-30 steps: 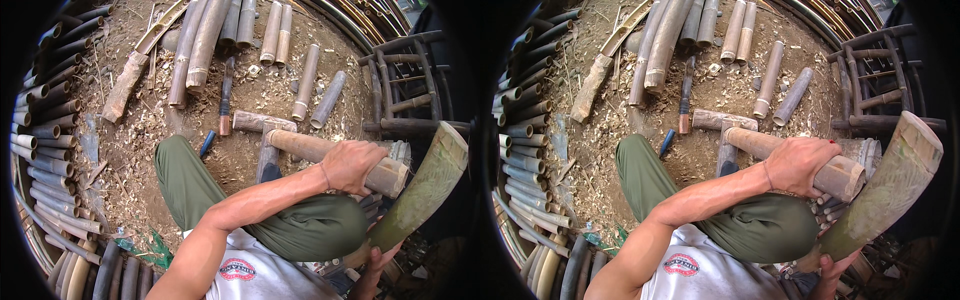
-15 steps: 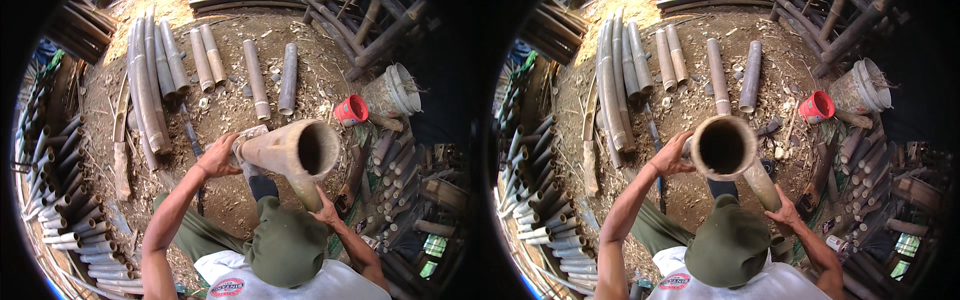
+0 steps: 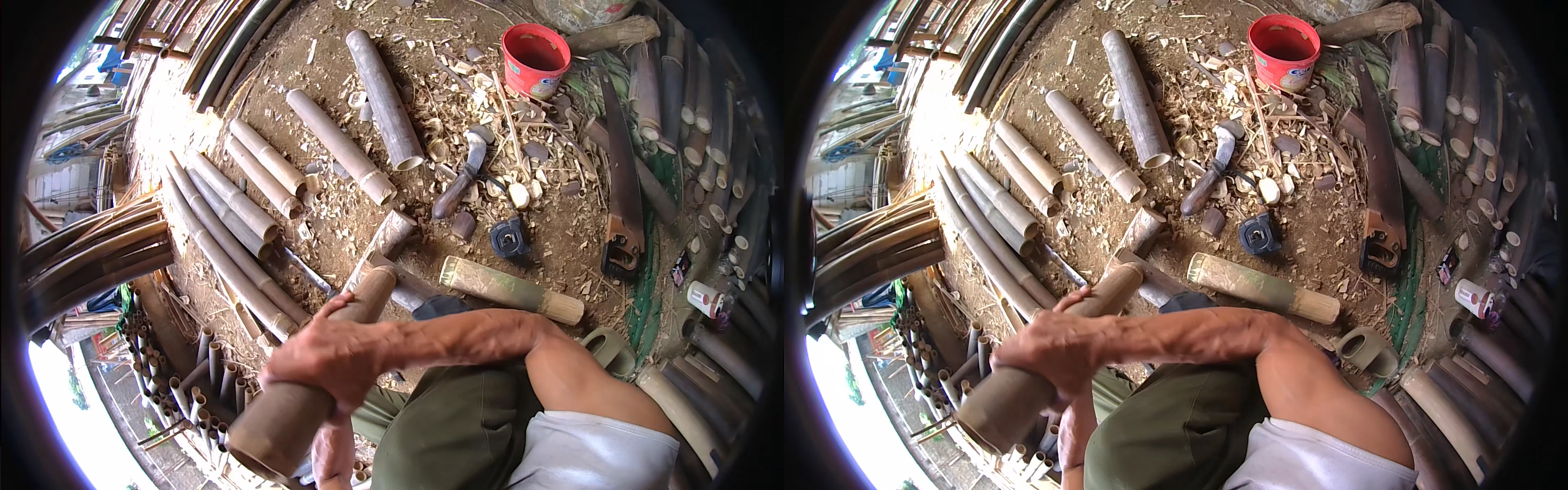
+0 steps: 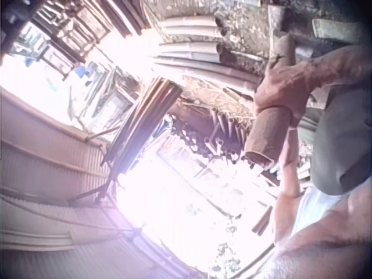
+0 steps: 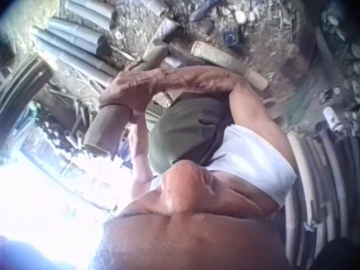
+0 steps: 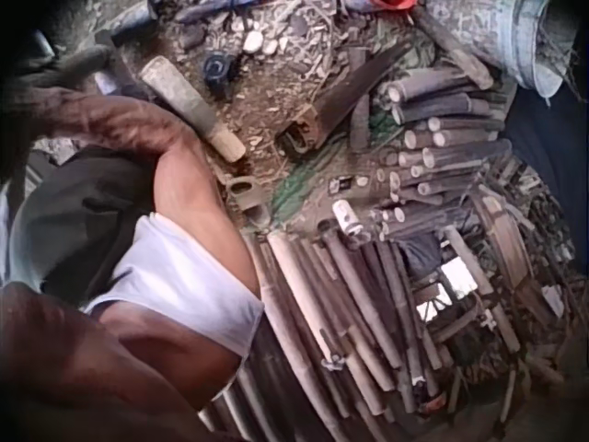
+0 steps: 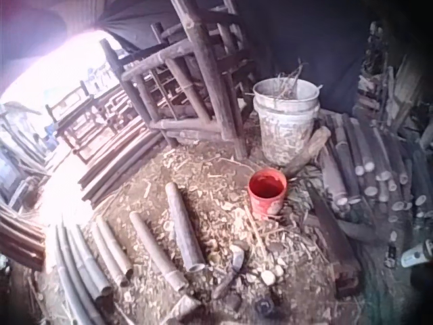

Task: The person carves a hole into a bamboo section using a chisel and then fits another bamboo pole into the carved opening.

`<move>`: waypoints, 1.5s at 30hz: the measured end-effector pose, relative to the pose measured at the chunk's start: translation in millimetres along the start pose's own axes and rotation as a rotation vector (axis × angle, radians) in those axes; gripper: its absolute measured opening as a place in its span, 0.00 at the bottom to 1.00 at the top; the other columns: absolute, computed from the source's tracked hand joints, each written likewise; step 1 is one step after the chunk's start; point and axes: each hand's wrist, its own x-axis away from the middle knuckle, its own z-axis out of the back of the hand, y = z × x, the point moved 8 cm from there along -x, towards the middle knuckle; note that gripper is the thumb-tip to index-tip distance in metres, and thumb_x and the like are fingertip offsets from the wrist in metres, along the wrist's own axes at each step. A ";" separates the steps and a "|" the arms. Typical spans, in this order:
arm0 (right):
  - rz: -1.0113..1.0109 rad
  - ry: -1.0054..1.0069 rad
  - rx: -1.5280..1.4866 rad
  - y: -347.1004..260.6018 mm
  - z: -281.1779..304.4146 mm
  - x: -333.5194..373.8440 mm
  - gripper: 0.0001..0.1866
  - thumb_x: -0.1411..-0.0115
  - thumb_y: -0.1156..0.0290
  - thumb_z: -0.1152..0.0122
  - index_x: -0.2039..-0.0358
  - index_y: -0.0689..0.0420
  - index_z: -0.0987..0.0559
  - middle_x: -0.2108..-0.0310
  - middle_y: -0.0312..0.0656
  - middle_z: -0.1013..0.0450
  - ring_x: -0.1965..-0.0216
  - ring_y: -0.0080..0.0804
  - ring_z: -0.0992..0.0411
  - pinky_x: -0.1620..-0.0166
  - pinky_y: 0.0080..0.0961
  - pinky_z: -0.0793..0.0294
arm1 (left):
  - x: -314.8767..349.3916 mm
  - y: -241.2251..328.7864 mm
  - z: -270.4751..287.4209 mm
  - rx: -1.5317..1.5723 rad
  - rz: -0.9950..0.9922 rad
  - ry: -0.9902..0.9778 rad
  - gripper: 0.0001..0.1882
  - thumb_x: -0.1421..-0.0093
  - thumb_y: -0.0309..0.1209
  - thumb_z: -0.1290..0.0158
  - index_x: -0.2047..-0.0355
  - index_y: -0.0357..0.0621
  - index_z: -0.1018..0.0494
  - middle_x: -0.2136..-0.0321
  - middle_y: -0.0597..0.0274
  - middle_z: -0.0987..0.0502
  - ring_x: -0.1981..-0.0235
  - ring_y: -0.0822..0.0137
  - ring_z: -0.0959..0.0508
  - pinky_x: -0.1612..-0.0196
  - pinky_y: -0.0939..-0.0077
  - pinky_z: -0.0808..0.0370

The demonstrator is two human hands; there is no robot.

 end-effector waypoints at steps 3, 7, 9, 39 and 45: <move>0.094 0.056 -0.018 -24.3 -2.2 13.3 0.33 0.71 0.67 0.27 0.59 0.55 0.27 0.69 0.44 0.25 0.67 0.47 0.21 0.62 0.43 0.21 | 8.3 18.4 3.3 0.063 -0.039 0.054 0.34 0.45 0.45 0.41 0.46 0.32 0.35 0.50 0.40 0.27 0.45 0.47 0.28 0.36 0.49 0.36; -0.021 0.044 0.037 2.6 4.6 -13.9 0.33 0.72 0.66 0.27 0.61 0.56 0.28 0.70 0.44 0.25 0.69 0.49 0.22 0.65 0.43 0.21 | 0.3 29.1 -9.6 0.149 -0.083 0.067 0.30 0.42 0.45 0.44 0.49 0.31 0.31 0.54 0.40 0.24 0.47 0.48 0.25 0.37 0.47 0.35; -0.015 0.011 0.052 -12.8 -14.4 3.2 0.33 0.74 0.67 0.26 0.62 0.55 0.28 0.71 0.45 0.26 0.69 0.46 0.21 0.65 0.44 0.20 | 17.3 26.7 -4.3 0.070 -0.154 0.018 0.28 0.38 0.46 0.48 0.51 0.30 0.30 0.54 0.39 0.24 0.48 0.47 0.24 0.37 0.46 0.35; -1.394 0.744 0.445 113.5 254.8 215.8 0.22 0.37 0.69 0.45 0.43 0.60 0.29 0.76 0.37 0.30 0.76 0.22 0.29 0.71 0.21 0.25 | 30.4 -89.8 17.8 0.249 0.820 -0.141 0.27 0.36 0.42 0.43 0.44 0.33 0.31 0.51 0.51 0.23 0.49 0.63 0.23 0.45 0.67 0.25; -1.113 -0.897 0.600 133.6 101.3 105.8 0.27 0.44 0.68 0.39 0.42 0.51 0.30 0.72 0.43 0.24 0.74 0.40 0.23 0.66 0.34 0.22 | 59.3 -49.0 -111.1 1.185 0.848 -0.204 0.45 0.41 0.51 0.39 0.36 0.35 0.45 0.59 0.65 0.32 0.57 0.72 0.30 0.48 0.73 0.31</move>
